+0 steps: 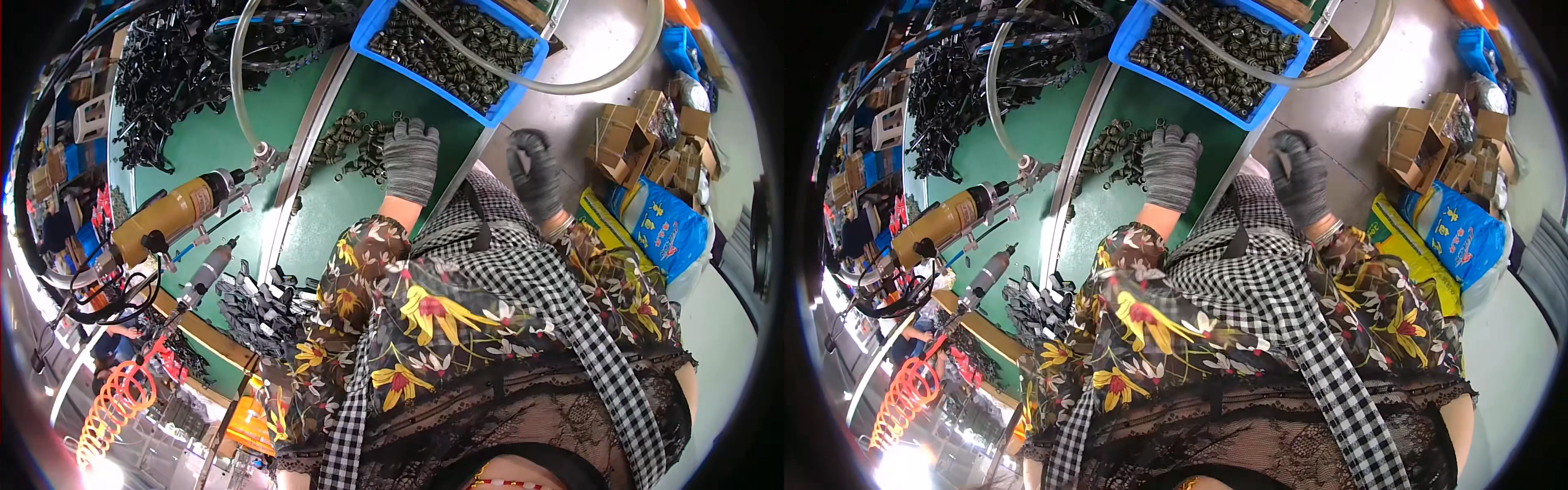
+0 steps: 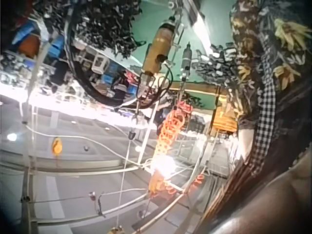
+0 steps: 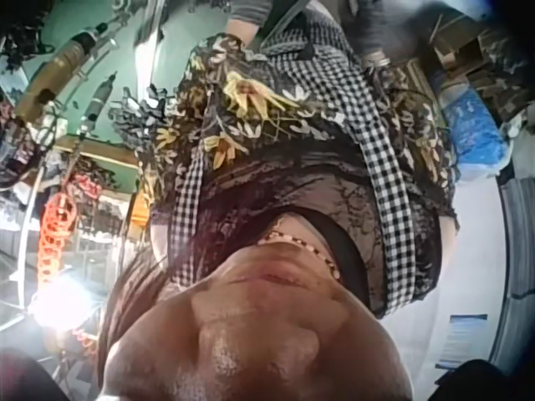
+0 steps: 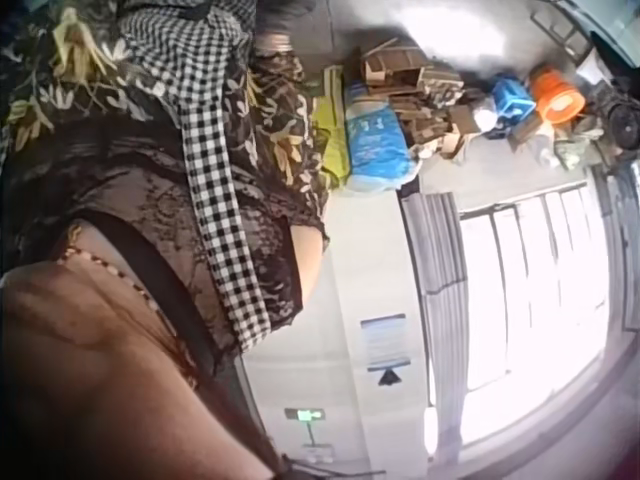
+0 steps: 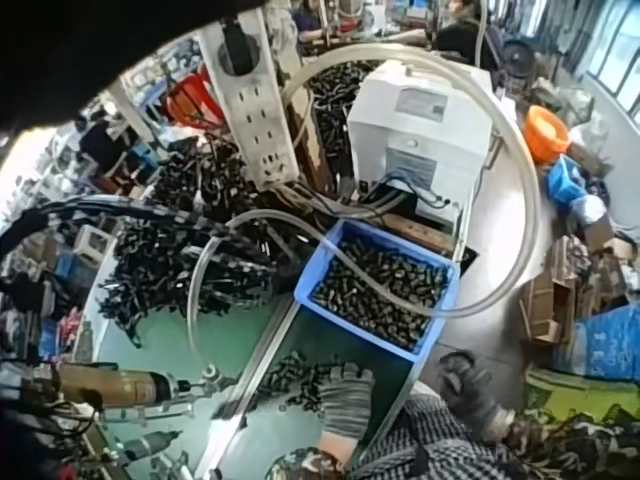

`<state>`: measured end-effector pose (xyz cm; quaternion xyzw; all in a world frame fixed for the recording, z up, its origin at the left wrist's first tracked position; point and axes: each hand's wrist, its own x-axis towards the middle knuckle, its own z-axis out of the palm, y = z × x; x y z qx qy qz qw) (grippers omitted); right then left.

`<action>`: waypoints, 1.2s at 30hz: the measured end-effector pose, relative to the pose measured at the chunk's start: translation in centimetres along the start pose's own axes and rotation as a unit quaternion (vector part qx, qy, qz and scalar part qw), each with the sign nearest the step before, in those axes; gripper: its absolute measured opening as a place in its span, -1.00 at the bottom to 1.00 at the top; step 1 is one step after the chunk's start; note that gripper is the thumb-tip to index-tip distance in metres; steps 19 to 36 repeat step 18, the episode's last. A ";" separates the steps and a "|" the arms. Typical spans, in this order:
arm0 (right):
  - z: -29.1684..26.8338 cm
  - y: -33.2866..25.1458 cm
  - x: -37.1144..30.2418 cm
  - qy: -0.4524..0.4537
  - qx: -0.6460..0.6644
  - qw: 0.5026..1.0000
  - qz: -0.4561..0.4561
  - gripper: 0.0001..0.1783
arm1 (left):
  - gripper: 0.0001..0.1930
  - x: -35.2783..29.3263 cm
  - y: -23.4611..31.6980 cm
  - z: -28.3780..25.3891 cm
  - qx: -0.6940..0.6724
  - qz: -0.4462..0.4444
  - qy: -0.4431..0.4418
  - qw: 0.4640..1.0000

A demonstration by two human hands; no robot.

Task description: The person places a tray of small metal components onto the workbench and assembles the parts together by hand.

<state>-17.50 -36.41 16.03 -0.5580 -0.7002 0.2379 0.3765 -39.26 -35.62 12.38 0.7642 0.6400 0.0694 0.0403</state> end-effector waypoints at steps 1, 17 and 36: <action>0.1 -0.5 -0.3 0.000 0.000 1.000 0.000 -0.78 | -0.84 0.0 0.0 0.3 0.001 0.000 0.000 1.000; 9.4 -5.2 6.2 -0.393 -0.173 0.890 0.150 -0.60 | -0.87 -8.1 -1.5 -2.0 -0.450 -0.291 0.056 0.842; 9.7 -5.5 6.3 -0.396 -0.172 0.890 0.144 -0.60 | -0.82 -8.2 -2.1 -2.4 -0.497 -0.349 0.025 0.794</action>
